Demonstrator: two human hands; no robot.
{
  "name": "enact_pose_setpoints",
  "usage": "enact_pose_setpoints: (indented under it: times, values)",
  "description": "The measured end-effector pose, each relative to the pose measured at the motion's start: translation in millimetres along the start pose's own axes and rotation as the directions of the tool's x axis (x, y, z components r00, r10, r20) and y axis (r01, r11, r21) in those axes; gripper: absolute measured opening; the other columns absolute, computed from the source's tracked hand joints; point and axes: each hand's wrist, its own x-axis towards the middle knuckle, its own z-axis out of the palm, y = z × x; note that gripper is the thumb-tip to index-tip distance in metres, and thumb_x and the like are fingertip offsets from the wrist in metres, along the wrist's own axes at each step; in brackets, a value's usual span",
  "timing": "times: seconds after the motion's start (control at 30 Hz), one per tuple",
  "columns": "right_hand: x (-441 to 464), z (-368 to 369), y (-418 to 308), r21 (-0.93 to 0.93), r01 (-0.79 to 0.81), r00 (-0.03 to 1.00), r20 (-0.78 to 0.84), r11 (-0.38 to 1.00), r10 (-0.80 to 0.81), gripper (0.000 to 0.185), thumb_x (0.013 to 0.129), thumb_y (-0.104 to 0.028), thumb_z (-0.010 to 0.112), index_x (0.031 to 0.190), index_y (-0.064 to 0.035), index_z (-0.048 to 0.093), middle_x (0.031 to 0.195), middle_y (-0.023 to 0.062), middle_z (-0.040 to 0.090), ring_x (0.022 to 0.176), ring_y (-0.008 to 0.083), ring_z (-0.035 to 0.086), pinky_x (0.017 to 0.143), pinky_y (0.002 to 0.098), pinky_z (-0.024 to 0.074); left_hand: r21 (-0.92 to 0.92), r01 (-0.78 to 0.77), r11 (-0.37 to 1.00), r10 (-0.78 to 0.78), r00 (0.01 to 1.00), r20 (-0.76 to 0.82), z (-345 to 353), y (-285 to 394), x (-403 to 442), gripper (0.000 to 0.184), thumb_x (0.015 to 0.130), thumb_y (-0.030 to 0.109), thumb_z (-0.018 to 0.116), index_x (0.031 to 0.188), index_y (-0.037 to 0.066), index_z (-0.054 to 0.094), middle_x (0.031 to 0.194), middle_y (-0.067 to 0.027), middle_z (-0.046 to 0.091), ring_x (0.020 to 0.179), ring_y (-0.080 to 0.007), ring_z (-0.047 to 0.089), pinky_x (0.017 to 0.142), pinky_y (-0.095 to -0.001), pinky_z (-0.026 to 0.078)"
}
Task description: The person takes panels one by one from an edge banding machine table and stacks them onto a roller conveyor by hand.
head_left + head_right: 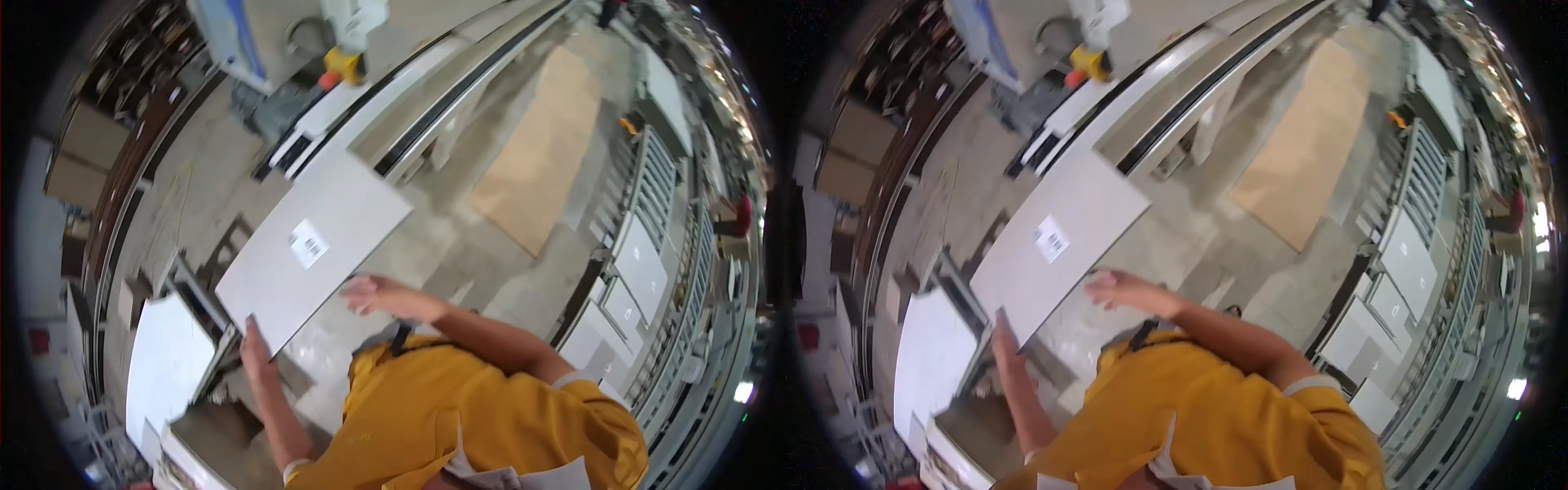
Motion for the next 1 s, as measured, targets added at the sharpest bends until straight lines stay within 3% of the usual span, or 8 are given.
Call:
enact_pose_setpoints:
  times: [0.03,0.07,0.23,0.33,0.57,0.7,0.9,1.0]
  values:
    - [1,2,6,0.053,0.023,1.0,0.014,0.998,-0.024,0.056,0.093,-0.026,0.062,0.137,0.0006,0.039,0.125,0.01,0.056,0.109,0.0213,0.058,0.088,0.0351,0.0496,-0.015,0.093,0.996,-0.093,0.996,-0.016,2,5,-23,0.05,0.098,0.034,0.051,0.135,0.0,0.047,0.133,-0.01,0.055,0.119,-0.0225,0.054,0.1,-0.0328,0.043]
    - [2,4,7,0.06,0.003,0.999,0.034,0.998,-0.005,0.056,0.093,-0.026,0.062,0.137,0.0006,0.039,0.125,0.01,0.056,0.109,0.0213,0.058,0.088,0.0351,0.0496,-0.114,-0.01,0.993,0.012,1.0,0.018,2,-9,-25,0.053,0.099,0.034,0.051,0.132,-0.007,0.046,0.132,-0.0114,0.055,0.117,-0.0214,0.056,0.1,-0.0322,0.044]
    - [-28,16,-22,0.453,0.249,0.966,-0.184,0.856,-0.184,0.043,0.095,-0.018,0.058,0.13,0.0032,0.047,0.125,0.0122,0.057,0.116,0.0226,0.055,0.1,0.0395,0.0431,-0.213,-0.148,0.966,0.175,0.978,0.115,50,-18,-25,0.051,0.096,0.028,0.057,0.125,-0.012,0.048,0.127,-0.016,0.056,0.116,-0.0211,0.055,0.099,-0.0313,0.045]
    - [-52,13,-54,0.429,0.34,0.937,-0.229,0.837,-0.263,0.042,0.094,-0.019,0.058,0.13,0.0025,0.048,0.128,0.0124,0.057,0.118,0.0236,0.054,0.104,0.042,0.0387,-0.307,-0.063,0.95,0.115,0.981,0.156,91,4,-30,0.047,0.092,0.02,0.064,0.124,-0.009,0.045,0.121,-0.0152,0.055,0.111,-0.0188,0.056,0.1,-0.0306,0.044]
    - [-80,-21,-88,0.419,0.503,0.863,-0.287,0.756,-0.416,0.042,0.095,-0.019,0.056,0.13,0.003,0.048,0.127,0.0128,0.058,0.119,0.0235,0.054,0.105,0.042,0.0384,-0.394,-0.131,0.91,0.282,0.891,0.356,171,44,-53,0.048,0.094,0.022,0.063,0.126,-0.007,0.044,0.119,-0.0133,0.057,0.111,-0.0176,0.055,0.099,-0.0314,0.044]
    - [-96,-32,-92,0.36,0.65,0.757,-0.386,0.67,-0.527,0.04,0.095,-0.017,0.057,0.129,0.0032,0.05,0.126,0.0127,0.058,0.118,0.0229,0.054,0.104,0.0411,0.0391,-0.369,-0.105,0.923,0.259,0.88,0.398,205,48,-59,0.047,0.094,0.023,0.063,0.125,-0.007,0.044,0.119,-0.0137,0.057,0.112,-0.0181,0.055,0.099,-0.0323,0.044]
    - [-110,-61,-88,0.364,0.678,0.73,-0.437,0.638,-0.526,0.041,0.095,-0.021,0.058,0.129,0.0007,0.05,0.125,0.0094,0.059,0.117,0.0211,0.055,0.103,0.04,0.0395,-0.333,-0.154,0.93,0.256,0.922,0.289,245,31,-74,0.051,0.094,0.025,0.063,0.126,-0.009,0.044,0.12,-0.0144,0.057,0.109,-0.0189,0.057,0.097,-0.0315,0.046]
    - [-131,-75,-94,0.448,0.712,0.701,-0.495,0.541,-0.513,0.041,0.095,-0.023,0.058,0.13,-0.0027,0.05,0.125,0.007,0.06,0.117,0.0207,0.055,0.103,0.0392,0.0396,-0.048,-0.207,0.977,0.21,0.913,0.349,263,22,-92,0.05,0.097,0.028,0.056,0.13,-0.007,0.044,0.126,-0.0124,0.056,0.112,-0.0216,0.057,0.095,-0.036,0.05]
